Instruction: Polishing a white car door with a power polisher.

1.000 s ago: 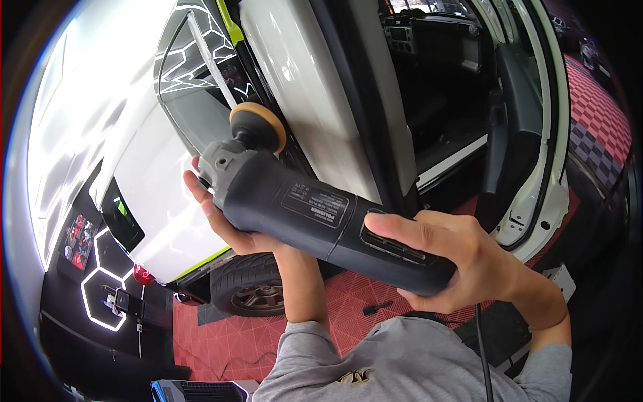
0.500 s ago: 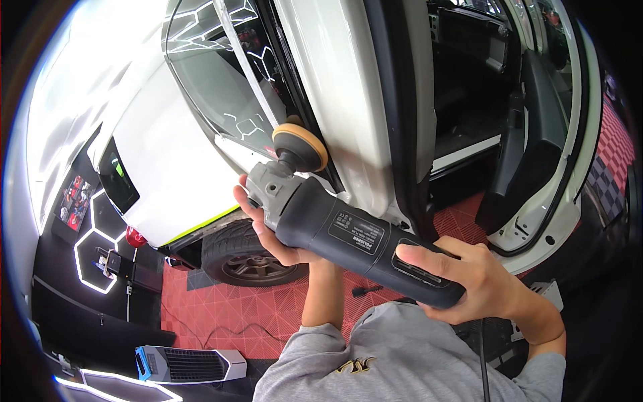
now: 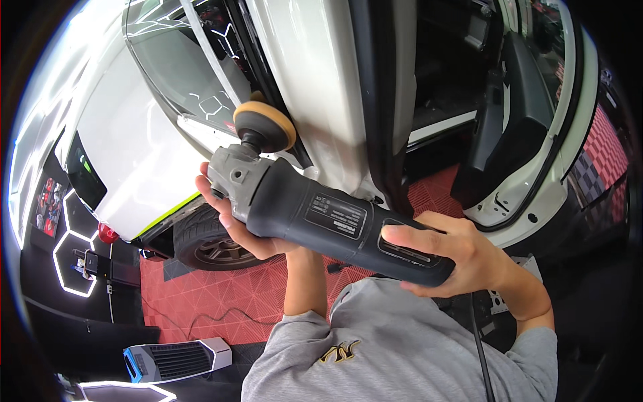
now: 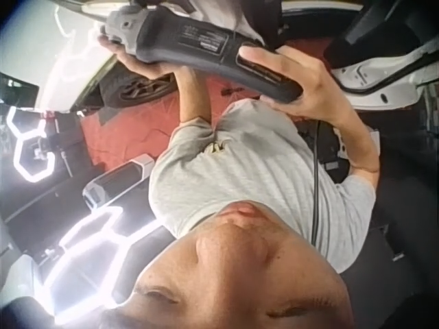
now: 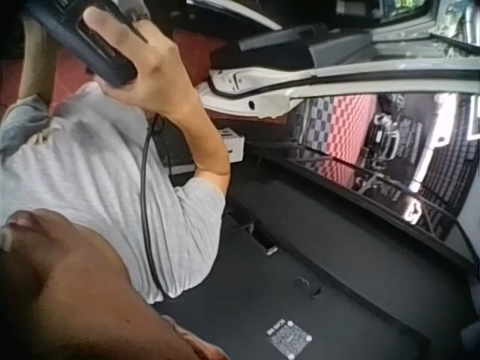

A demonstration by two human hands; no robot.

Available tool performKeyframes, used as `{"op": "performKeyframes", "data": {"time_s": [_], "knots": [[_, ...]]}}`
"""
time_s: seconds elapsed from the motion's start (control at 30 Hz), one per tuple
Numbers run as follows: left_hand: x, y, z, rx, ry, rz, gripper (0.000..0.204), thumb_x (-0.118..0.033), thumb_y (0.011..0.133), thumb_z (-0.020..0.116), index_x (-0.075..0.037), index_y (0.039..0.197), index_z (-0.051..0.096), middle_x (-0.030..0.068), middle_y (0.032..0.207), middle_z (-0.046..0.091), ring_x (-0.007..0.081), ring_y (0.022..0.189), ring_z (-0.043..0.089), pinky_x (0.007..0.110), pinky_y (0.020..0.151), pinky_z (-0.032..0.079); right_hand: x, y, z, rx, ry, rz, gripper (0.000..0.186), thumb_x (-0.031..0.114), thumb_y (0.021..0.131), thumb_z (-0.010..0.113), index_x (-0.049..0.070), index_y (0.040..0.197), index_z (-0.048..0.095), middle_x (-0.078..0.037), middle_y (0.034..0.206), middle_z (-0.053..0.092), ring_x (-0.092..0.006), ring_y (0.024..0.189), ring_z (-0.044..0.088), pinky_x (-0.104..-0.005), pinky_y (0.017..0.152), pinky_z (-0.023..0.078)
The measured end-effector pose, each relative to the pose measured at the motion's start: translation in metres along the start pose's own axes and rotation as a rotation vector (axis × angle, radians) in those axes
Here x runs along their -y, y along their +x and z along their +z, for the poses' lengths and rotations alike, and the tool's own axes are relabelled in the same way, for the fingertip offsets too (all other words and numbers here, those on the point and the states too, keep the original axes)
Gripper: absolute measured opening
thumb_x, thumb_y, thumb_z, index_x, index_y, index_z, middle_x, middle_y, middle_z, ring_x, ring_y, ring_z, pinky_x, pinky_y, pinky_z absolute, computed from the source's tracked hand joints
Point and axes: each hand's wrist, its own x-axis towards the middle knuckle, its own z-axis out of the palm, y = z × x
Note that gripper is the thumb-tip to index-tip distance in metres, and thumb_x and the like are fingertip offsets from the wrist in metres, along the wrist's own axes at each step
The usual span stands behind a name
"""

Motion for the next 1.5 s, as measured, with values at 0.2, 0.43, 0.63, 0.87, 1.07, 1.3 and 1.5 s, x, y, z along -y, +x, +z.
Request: {"op": "performKeyframes", "data": {"time_s": [0.2,0.43,0.63,0.87,1.07,1.3,1.5], "knots": [[-0.008,-0.003,0.007,-0.015,-0.092,-0.086,0.067,-0.038,0.091,0.033,-0.003,0.148,0.025,0.0161,0.148,0.034,0.0278,0.137,0.036,0.044,0.11,0.034,-0.001,-0.003,-0.001,-0.026,-0.067,-0.021,0.078,0.004,0.062,0.077,0.015,0.135,0.053,-0.01,0.09,0.064,-0.0221,0.067,0.062,-0.0315,0.058,0.056],[-0.003,0.001,-0.01,-0.033,-0.131,-0.155,0.063,-0.039,0.089,0.036,-0.005,0.142,0.03,0.0127,0.137,0.039,0.0302,0.124,0.045,0.046,0.101,0.043,0.006,0.006,0.002,0.006,-0.093,0.018,0.078,0.007,0.062,0.078,0.013,0.135,0.053,-0.009,0.081,0.062,-0.0203,0.061,0.06,-0.0307,0.051,0.052],[-0.018,0.024,0.019,-0.104,-0.119,-0.209,0.056,-0.034,0.09,0.038,-0.005,0.137,0.034,0.0158,0.135,0.041,0.0319,0.121,0.048,0.045,0.1,0.044,0.025,0.03,-0.009,0.017,-0.068,0.009,0.079,0.005,0.062,0.076,0.005,0.136,0.049,-0.011,0.08,0.062,-0.0222,0.065,0.062,-0.0306,0.06,0.051],[-0.032,0.075,0.07,0.075,-0.296,-0.155,0.046,-0.028,0.097,0.038,-0.001,0.134,0.037,0.0152,0.135,0.041,0.0276,0.118,0.048,0.04,0.101,0.041,0.059,0.045,-0.026,-0.1,-0.171,-0.082,0.09,0.019,0.055,0.082,-0.009,0.133,0.046,-0.018,0.11,0.066,-0.0221,0.096,0.068,-0.0281,0.086,0.051],[-0.037,0.122,0.132,0.123,-0.421,-0.05,0.034,-0.023,0.094,0.051,0.002,0.116,0.058,0.0109,0.101,0.066,0.0197,0.091,0.065,0.03,0.084,0.051,0.074,0.064,-0.039,-0.393,-0.237,-0.127,0.103,0.044,0.058,0.081,-0.006,0.138,0.041,-0.019,0.13,0.054,-0.0256,0.121,0.054,-0.0338,0.105,0.04],[-0.104,0.178,0.198,0.38,-0.496,-0.773,0.028,-0.026,0.092,0.043,-0.002,0.094,0.058,0.0089,0.088,0.059,0.0168,0.082,0.057,0.031,0.075,0.046,0.102,0.104,-0.082,-0.519,-0.446,-0.118,0.105,0.051,0.067,0.071,-0.01,0.141,0.03,-0.016,0.105,0.058,-0.0126,0.067,0.06,-0.023,0.059,0.048],[-0.06,0.19,0.228,0.451,-0.214,0.002,0.031,-0.027,0.092,0.041,-0.002,0.094,0.06,0.0084,0.09,0.062,0.017,0.087,0.057,0.032,0.078,0.045,0.104,0.129,-0.086,-0.594,-0.313,-0.138,0.089,0.037,0.071,0.065,-0.012,0.137,0.032,-0.016,0.093,0.056,-0.0067,0.045,0.046,-0.0186,0.042,0.037]]}}
